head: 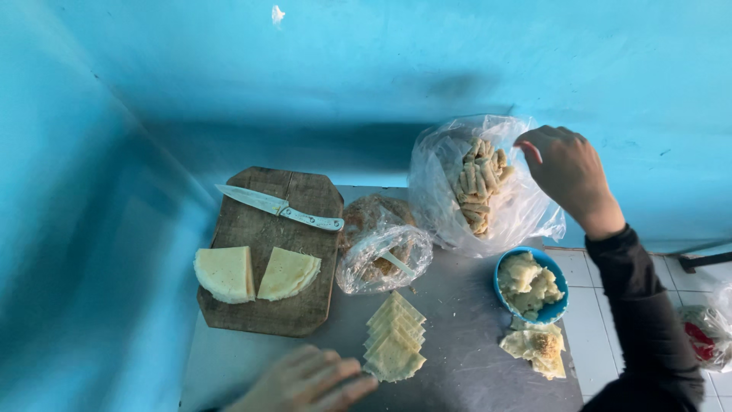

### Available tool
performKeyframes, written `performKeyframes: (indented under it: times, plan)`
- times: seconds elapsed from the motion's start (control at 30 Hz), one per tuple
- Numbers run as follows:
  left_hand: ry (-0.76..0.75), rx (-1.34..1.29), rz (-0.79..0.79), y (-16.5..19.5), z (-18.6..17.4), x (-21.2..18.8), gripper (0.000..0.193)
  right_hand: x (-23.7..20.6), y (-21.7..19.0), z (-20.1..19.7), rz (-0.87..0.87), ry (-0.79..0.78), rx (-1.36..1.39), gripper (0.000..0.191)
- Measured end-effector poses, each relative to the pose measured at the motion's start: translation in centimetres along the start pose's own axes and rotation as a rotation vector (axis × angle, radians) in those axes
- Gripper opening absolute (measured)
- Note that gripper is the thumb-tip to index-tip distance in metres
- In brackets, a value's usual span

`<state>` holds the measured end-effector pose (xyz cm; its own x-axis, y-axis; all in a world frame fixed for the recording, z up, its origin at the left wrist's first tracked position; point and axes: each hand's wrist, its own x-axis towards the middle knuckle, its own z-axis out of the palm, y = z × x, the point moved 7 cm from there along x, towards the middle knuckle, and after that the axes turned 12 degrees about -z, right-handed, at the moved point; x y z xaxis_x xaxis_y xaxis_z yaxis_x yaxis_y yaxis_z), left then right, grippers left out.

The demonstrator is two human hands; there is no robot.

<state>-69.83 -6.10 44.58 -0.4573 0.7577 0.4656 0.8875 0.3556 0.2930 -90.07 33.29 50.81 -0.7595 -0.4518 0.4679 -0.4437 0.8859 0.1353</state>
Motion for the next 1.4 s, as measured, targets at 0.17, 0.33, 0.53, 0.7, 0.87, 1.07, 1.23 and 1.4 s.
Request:
performKeyframes:
  times: [0.17, 0.33, 0.53, 0.7, 0.87, 1.07, 1.23, 1.4]
  plan:
    - [0.222, -0.056, -0.326, -8.8, -4.1, 12.2, 0.030, 1.5, 3.5, 4.8, -0.080, -0.192, 0.057, 0.017]
    - [-0.414, -0.138, -0.986, -21.0, 9.9, 26.2, 0.092, -1.6, 4.4, 10.3, -0.157, -0.394, -0.093, 0.018]
    - [-0.334, -0.066, -0.934, -18.9, 16.1, 32.1, 0.117, -4.6, 2.9, 8.4, -0.215, -0.420, -0.076, 0.019]
    - [-0.235, 0.028, -0.839, -16.6, 15.8, 33.0, 0.117, -6.4, 2.7, 6.9, -0.207, -0.483, -0.040, 0.024]
    - [-0.285, -0.103, -1.001, -15.6, 14.3, 32.9, 0.076, -6.9, 2.8, 5.1, -0.127, -0.423, -0.042, 0.039]
    - [0.162, 0.039, -0.699, -14.4, 10.8, 33.5, 0.027, -10.7, 2.9, 2.5, 0.110, -0.166, -0.197, 0.034]
    - [0.476, -0.047, -0.461, -10.7, 8.7, 32.4, 0.013, -14.2, 3.7, 2.8, 0.295, -0.068, 0.085, 0.020]
    - [0.469, -0.247, -0.336, -6.6, 6.6, 31.5, 0.008, -15.8, 2.2, 1.4, 0.333, 0.012, 0.221, 0.018]
